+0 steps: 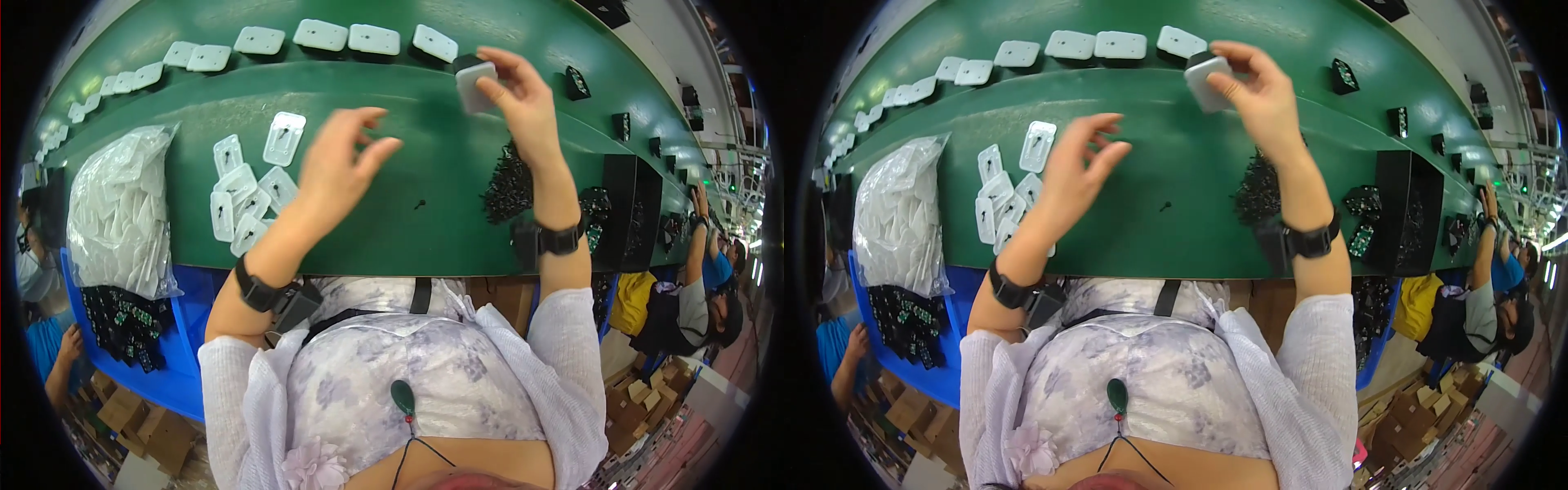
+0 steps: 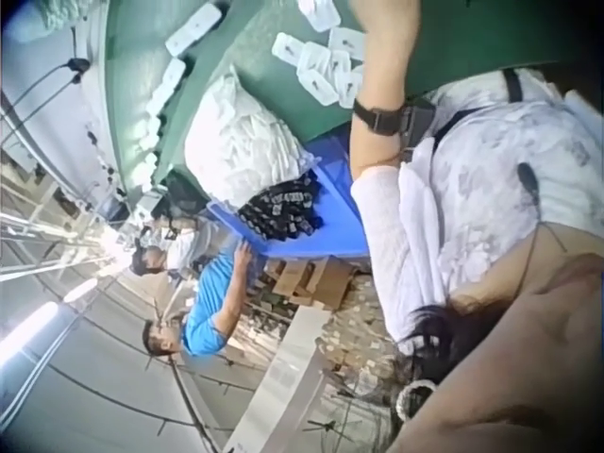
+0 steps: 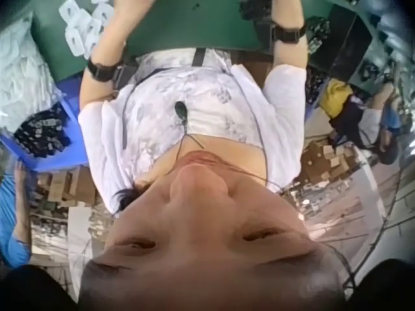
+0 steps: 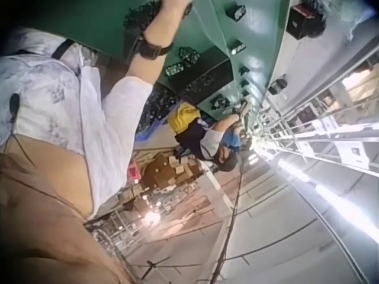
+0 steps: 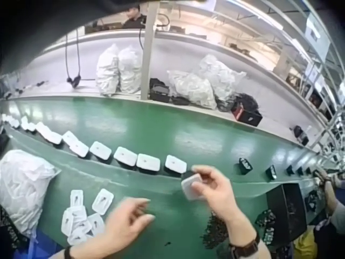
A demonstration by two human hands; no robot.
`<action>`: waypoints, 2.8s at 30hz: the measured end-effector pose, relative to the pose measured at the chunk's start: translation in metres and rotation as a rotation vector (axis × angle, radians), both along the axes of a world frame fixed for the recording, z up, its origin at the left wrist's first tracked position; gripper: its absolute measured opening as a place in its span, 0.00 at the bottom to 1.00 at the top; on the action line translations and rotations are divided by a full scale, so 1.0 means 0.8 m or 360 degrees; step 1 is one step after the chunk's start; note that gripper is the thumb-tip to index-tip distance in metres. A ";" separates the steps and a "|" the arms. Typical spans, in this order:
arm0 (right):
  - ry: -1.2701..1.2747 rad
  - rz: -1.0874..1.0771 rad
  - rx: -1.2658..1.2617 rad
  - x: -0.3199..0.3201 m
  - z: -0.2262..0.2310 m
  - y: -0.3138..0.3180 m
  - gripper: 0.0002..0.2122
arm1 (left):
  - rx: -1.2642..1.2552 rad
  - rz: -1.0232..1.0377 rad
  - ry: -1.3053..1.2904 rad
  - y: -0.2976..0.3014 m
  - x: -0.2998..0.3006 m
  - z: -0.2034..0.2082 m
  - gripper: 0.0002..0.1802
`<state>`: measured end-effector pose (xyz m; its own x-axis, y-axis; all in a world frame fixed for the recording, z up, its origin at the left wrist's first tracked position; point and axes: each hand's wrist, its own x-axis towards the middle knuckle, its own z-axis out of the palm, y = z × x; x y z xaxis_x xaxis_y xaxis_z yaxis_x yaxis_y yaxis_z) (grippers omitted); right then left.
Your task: The person picks up a black housing, inserts a circuit board, and presses a white cover onto the assembly before placing it on the workbench. They then pick up a small black component, insert it into a white base, and set it aside.
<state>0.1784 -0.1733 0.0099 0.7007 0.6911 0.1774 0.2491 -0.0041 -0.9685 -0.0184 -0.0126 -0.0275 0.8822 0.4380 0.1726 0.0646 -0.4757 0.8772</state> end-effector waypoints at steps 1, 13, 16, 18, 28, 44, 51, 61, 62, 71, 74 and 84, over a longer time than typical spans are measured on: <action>-0.0064 -0.0029 -0.0024 0.025 -0.006 -0.001 0.16 | 0.0248 0.0119 -0.0040 0.016 -0.007 -0.002 0.19; -0.0205 0.0392 -0.0936 0.171 -0.032 0.009 0.15 | 0.1165 0.0399 0.0360 0.076 -0.058 -0.021 0.32; -0.0211 0.0442 -0.1004 0.183 -0.033 0.019 0.16 | 0.1206 0.0401 0.0448 0.075 -0.056 -0.019 0.32; -0.0250 0.0499 -0.1086 0.186 -0.030 0.021 0.17 | 0.1204 0.0365 0.0430 0.077 -0.053 -0.020 0.31; -0.0442 0.0102 -0.0745 0.217 -0.020 -0.018 0.16 | 0.1130 0.0363 0.0526 0.082 -0.051 -0.019 0.31; -0.0993 -0.0946 -0.1352 0.242 -0.084 -0.144 0.20 | 0.1090 0.0114 0.0121 0.046 -0.031 -0.023 0.33; -0.0983 -0.0026 -0.0391 0.060 -0.011 -0.053 0.13 | 0.1021 0.0053 0.0079 0.053 -0.033 -0.023 0.30; -0.1058 -0.0150 -0.1208 -0.024 -0.035 -0.004 0.11 | 0.0959 0.0020 -0.0004 0.023 -0.018 -0.030 0.29; -0.1154 -0.0084 -0.1020 -0.025 -0.034 -0.006 0.11 | 0.0946 -0.0012 -0.0014 0.022 -0.018 -0.031 0.29; -0.1117 0.0520 -0.0939 -0.028 -0.016 -0.031 0.24 | 0.0971 -0.0058 -0.0126 0.011 -0.005 -0.044 0.28; -0.1130 0.0317 -0.0937 -0.034 -0.011 -0.026 0.22 | 0.0753 -0.0060 -0.0208 0.024 -0.010 -0.039 0.27; -0.1263 0.0353 -0.0496 -0.085 -0.021 0.024 0.19 | 0.0428 0.0054 -0.0189 0.037 -0.043 -0.026 0.26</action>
<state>0.1103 -0.1544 -0.0068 0.2947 0.8948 0.3355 0.8746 -0.1111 -0.4719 -0.0528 0.0171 -0.0487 0.8346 0.3917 0.3874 -0.0109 -0.6913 0.7225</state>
